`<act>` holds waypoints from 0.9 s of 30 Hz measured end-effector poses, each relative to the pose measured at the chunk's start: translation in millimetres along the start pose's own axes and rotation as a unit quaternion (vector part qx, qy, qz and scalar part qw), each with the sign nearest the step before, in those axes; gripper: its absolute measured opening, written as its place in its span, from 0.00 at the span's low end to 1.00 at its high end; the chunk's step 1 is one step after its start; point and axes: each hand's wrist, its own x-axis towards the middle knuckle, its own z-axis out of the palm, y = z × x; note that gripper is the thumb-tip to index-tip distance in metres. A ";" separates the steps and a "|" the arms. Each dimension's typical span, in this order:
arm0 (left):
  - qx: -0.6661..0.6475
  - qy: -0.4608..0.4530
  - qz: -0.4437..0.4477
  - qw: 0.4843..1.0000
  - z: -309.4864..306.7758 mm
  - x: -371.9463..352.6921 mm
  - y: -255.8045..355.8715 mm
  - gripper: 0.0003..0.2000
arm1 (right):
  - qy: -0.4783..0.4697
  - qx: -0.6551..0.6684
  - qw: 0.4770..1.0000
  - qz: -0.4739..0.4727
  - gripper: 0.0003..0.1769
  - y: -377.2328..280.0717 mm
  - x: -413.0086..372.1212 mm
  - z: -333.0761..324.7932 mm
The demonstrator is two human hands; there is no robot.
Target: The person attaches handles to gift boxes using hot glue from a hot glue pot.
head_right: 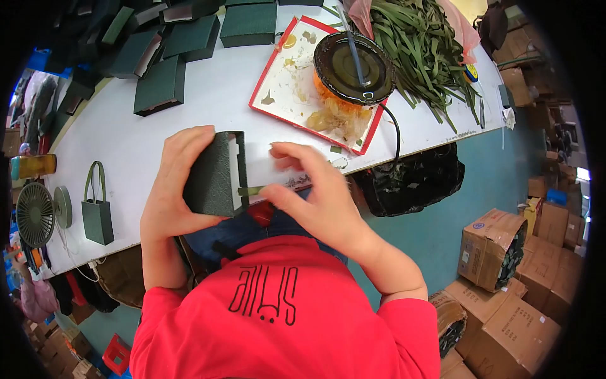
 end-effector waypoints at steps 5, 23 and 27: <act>0.022 0.028 0.005 0.999 1.4 -0.5 -5.3 0.51 | -0.179 0.177 0.962 0.104 0.13 -0.7 -27.4 -5.9; 0.028 0.036 -0.102 0.994 -10.4 -32.0 -0.1 0.52 | 0.178 0.574 0.769 0.219 0.20 28.8 -27.4 -26.0; 0.038 0.041 -0.125 0.991 -13.7 -40.5 -6.5 0.53 | 0.212 0.555 0.782 0.189 0.21 26.5 -23.2 -28.9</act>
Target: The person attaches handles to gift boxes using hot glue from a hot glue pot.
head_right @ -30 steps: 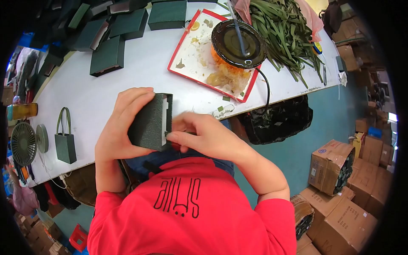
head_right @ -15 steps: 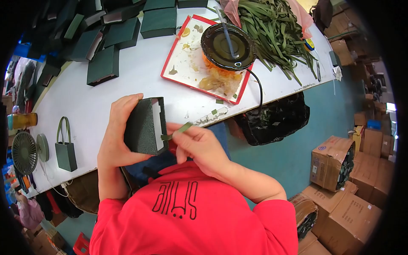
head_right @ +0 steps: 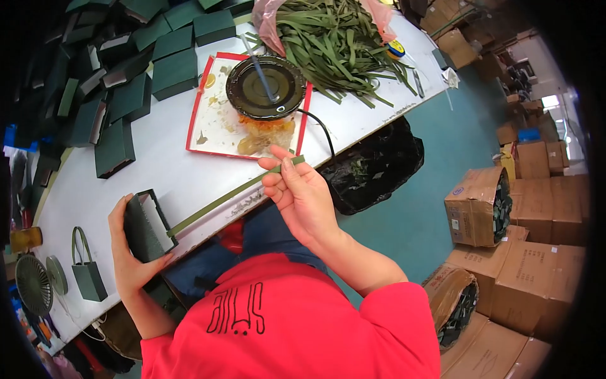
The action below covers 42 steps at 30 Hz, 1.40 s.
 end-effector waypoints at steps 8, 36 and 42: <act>-0.006 -0.046 0.051 0.998 10.4 9.6 7.6 0.52 | -0.014 -0.064 0.997 -0.047 0.15 -9.1 13.3 -7.6; -0.043 -0.083 0.159 0.983 33.8 40.1 43.4 0.43 | 0.056 -0.225 0.968 -0.093 0.12 -28.4 60.2 8.7; -0.040 -0.091 0.169 0.981 36.5 37.9 34.8 0.49 | 0.030 -0.212 0.975 -0.058 0.12 -33.5 61.9 4.5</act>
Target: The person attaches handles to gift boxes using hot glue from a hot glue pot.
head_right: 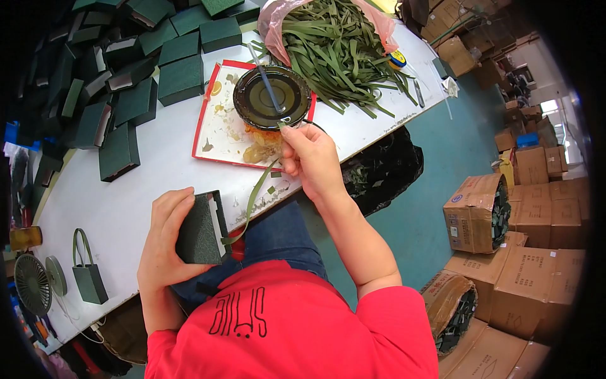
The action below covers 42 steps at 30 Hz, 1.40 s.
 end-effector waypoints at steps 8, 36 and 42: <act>-0.041 0.024 -0.020 0.999 -7.7 -0.9 -1.6 0.46 | -0.044 -0.036 0.998 -0.033 0.07 -5.0 -39.7 9.9; -0.151 0.001 0.053 0.987 -6.9 0.0 -3.8 0.46 | -0.310 -0.292 0.894 0.140 0.12 2.1 -51.7 45.2; -0.095 -0.033 0.037 0.994 -4.0 1.3 -1.5 0.46 | -0.330 -0.307 0.885 0.120 0.14 14.2 -45.6 37.4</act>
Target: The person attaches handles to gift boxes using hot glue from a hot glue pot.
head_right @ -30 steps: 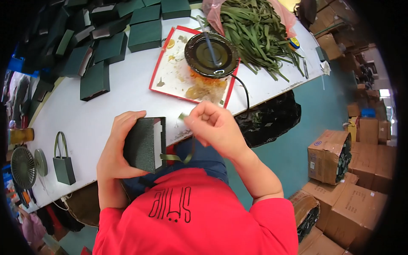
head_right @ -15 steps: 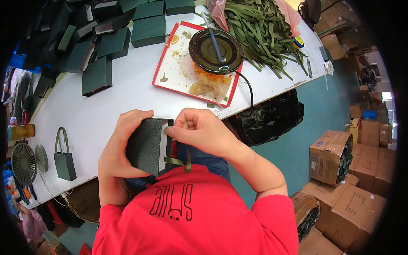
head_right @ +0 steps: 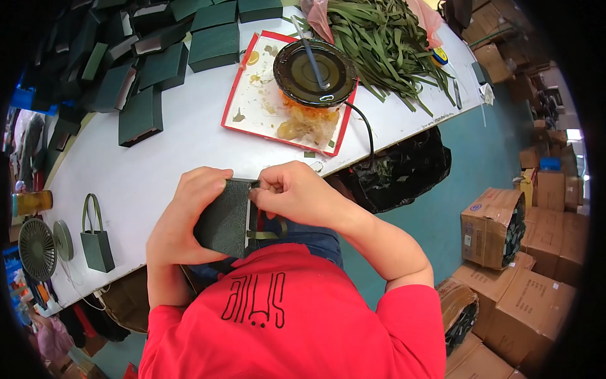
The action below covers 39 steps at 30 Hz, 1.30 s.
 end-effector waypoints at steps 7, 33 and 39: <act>-0.014 0.026 -0.036 0.999 -3.5 -4.9 -1.4 0.47 | 0.105 0.154 0.981 -0.052 0.14 -4.2 -5.9 -6.4; 0.260 0.158 -0.288 0.908 -22.3 -39.0 -9.4 0.42 | 0.528 0.041 0.815 -0.237 0.11 16.2 -39.7 -77.5; 0.212 0.163 -0.427 0.864 -48.2 -60.7 -11.7 0.26 | 0.616 -0.071 0.763 -0.184 0.12 42.1 -24.3 -160.3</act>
